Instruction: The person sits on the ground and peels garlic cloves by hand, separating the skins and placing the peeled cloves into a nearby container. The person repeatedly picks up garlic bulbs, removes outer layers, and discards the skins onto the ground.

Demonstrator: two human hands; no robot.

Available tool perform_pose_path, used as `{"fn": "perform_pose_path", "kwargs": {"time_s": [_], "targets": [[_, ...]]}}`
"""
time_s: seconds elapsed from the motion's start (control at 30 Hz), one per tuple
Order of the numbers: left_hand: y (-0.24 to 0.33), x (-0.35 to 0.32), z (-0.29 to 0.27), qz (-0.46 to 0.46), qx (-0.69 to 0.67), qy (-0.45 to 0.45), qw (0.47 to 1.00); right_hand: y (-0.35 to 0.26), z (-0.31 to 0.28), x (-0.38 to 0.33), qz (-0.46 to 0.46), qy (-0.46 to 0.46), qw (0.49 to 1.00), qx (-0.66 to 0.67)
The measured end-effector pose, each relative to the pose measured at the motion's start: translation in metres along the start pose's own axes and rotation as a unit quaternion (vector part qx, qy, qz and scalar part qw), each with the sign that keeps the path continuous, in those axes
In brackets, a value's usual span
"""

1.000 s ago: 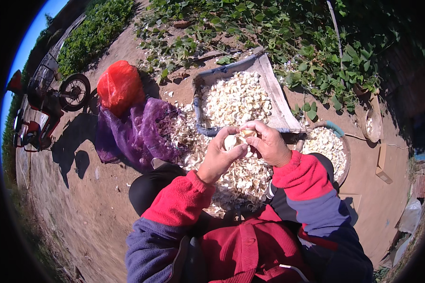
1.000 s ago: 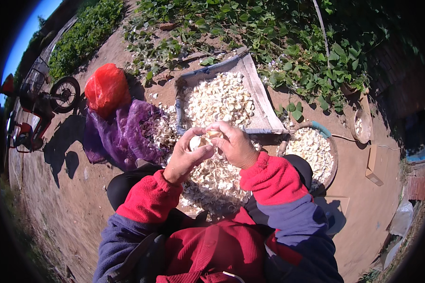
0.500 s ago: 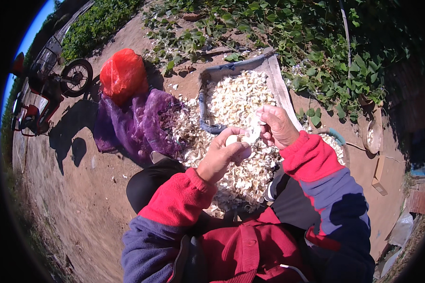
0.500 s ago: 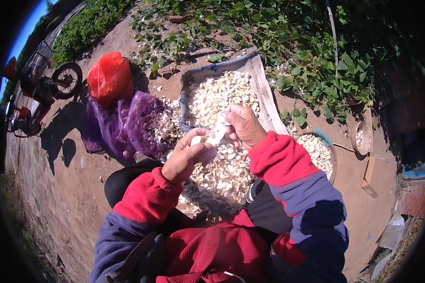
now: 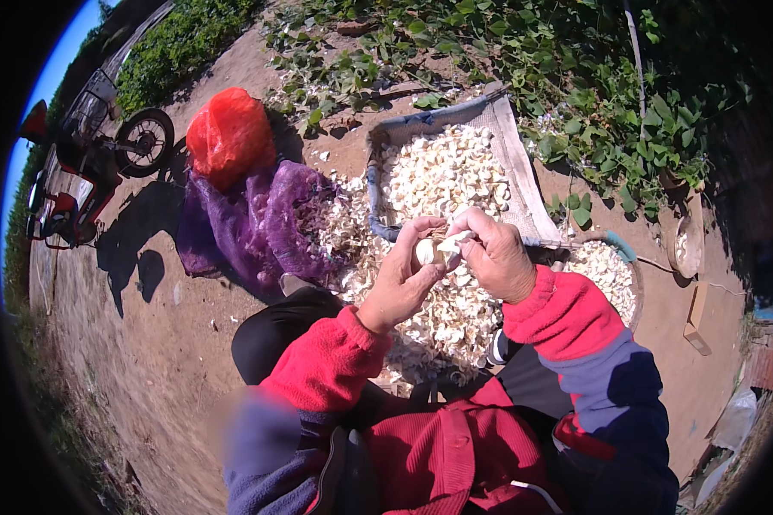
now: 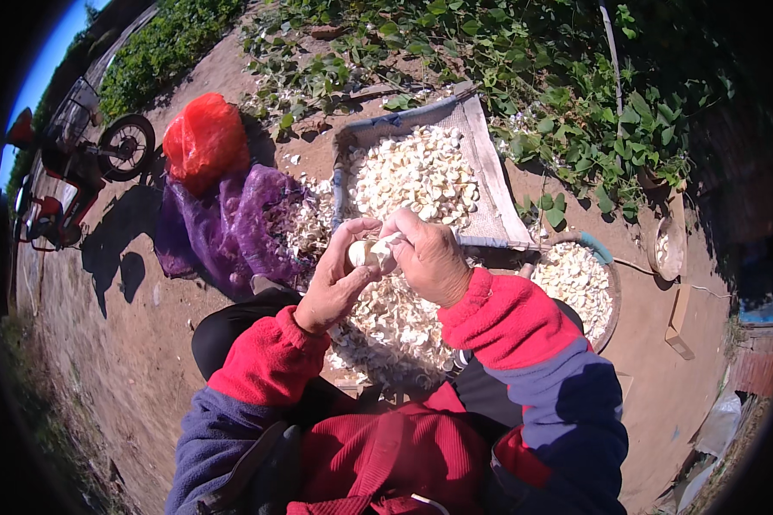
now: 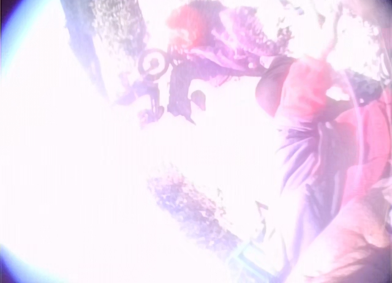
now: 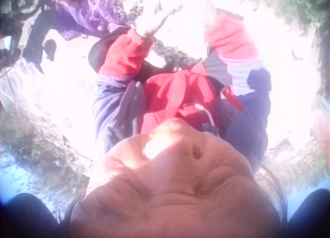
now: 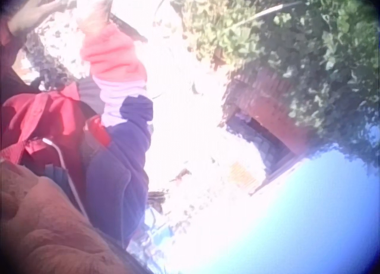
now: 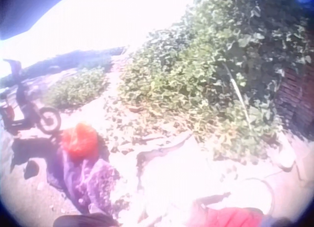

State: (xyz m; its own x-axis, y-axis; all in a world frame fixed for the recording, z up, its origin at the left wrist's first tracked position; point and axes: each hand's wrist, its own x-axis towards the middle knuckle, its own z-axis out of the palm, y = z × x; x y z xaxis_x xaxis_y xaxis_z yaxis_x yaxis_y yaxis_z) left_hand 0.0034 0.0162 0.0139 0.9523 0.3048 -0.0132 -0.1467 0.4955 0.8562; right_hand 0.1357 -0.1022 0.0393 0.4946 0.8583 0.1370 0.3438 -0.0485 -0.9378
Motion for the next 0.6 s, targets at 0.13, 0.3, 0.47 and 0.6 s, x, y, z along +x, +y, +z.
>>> {"fn": "perform_pose_path", "kwargs": {"time_s": [0.13,0.3,0.47,0.6], "targets": [[0.001,0.0,-0.001,-0.019,0.02,-0.029,0.999,0.009,-0.001,-0.005,0.165,0.02,0.937,0.308],[0.003,0.001,-0.011,-0.077,-0.012,-0.028,0.997,0.011,-0.002,-0.007,0.161,0.021,0.934,0.319],[0.007,0.001,-0.014,-0.107,-0.006,-0.013,0.994,0.006,-0.014,0.0,-0.202,0.01,0.972,-0.118],[0.007,-0.002,-0.004,-0.098,-0.057,0.028,0.993,0.004,-0.013,-0.002,-0.133,-0.06,0.988,-0.045]]}}
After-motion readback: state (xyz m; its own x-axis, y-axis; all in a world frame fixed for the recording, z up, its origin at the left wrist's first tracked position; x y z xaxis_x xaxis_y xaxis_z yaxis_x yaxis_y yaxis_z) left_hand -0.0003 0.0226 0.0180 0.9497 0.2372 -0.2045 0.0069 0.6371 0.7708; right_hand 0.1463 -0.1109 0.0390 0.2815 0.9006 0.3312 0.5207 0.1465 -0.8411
